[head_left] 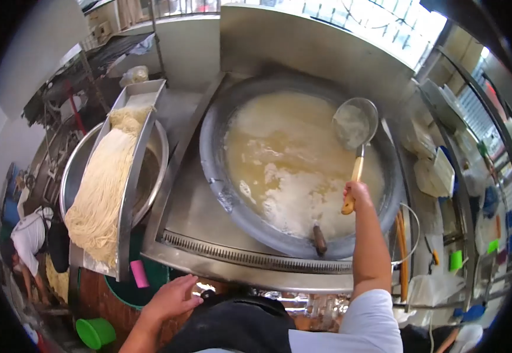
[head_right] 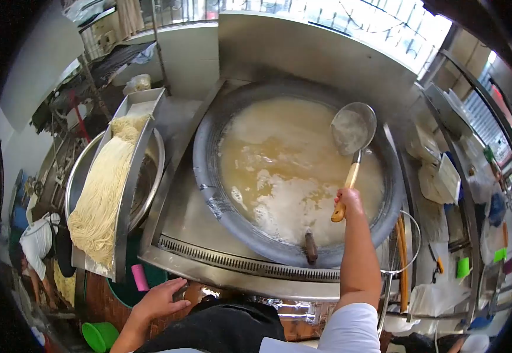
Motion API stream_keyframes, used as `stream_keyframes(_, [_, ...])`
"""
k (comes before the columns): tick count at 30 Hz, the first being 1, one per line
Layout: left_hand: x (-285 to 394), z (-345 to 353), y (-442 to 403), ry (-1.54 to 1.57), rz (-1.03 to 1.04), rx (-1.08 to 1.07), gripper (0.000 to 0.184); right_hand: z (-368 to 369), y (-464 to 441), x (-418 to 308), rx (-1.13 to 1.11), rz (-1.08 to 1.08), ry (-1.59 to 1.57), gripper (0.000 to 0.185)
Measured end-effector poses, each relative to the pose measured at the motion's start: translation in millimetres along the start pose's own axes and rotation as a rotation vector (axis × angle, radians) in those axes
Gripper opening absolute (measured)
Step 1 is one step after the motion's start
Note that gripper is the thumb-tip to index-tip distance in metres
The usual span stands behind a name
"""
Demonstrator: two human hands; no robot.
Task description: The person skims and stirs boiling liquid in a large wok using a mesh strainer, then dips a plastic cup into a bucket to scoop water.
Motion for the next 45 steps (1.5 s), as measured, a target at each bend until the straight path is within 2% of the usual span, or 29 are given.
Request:
stream_keyframes(9, [0, -7, 2, 0.04, -0.037, 0.049, 0.076, 92, -15, 27, -0.344, 0.206, -0.089, 0.01])
stream_keyframes(17, [3, -9, 2, 0.039, -0.005, 0.021, 0.077, 163, 46, 26, -0.545, 0.187, 0.056, 0.013])
stream_keyframes(22, [0, -9, 6, 0.043, 0.047, 0.069, 0.073, 167, 113, 53, -0.684, 0.311, -0.053, 0.031])
stream_keyframes(31, [-10, 8, -14, -0.054, 0.161, -0.055, 0.074, 125, 261, 73, -0.841, 0.499, -0.47, 0.05])
stream_keyframes(34, [3, 5, -19, -0.065, 0.217, -0.069, 0.073, 90, 294, 64, -0.774, 0.473, -0.542, 0.052])
stream_keyframes(36, [12, 4, -20, -0.075, 0.269, -0.075, 0.072, 51, 302, 61, -0.669, 0.38, -0.498, 0.056])
stream_keyframes(38, [12, 5, -19, -0.081, 0.303, -0.068, 0.072, 8, 304, 51, -0.512, 0.22, -0.301, 0.052])
stream_keyframes(40, [12, 7, -16, -0.095, 0.334, -0.064, 0.072, -35, 309, 36, -0.164, 0.107, -0.001, 0.038])
stream_keyframes(43, [8, 9, -10, -0.08, 0.34, -0.071, 0.071, -99, 294, 48, 0.061, -0.018, 0.208, 0.025])
stream_keyframes(45, [6, 10, -4, -0.064, 0.318, -0.067, 0.071, -118, 287, 57, 0.109, -0.004, 0.216, 0.018])
Point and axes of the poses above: each hand's wrist, its own y-axis away from the middle knuckle, its own z-axis out of the palm, x = y × z, the point moved 7 cm from there along -y, towards the middle knuckle, and after that the axes turned 6 degrees about -x, right-handed, at the moved point
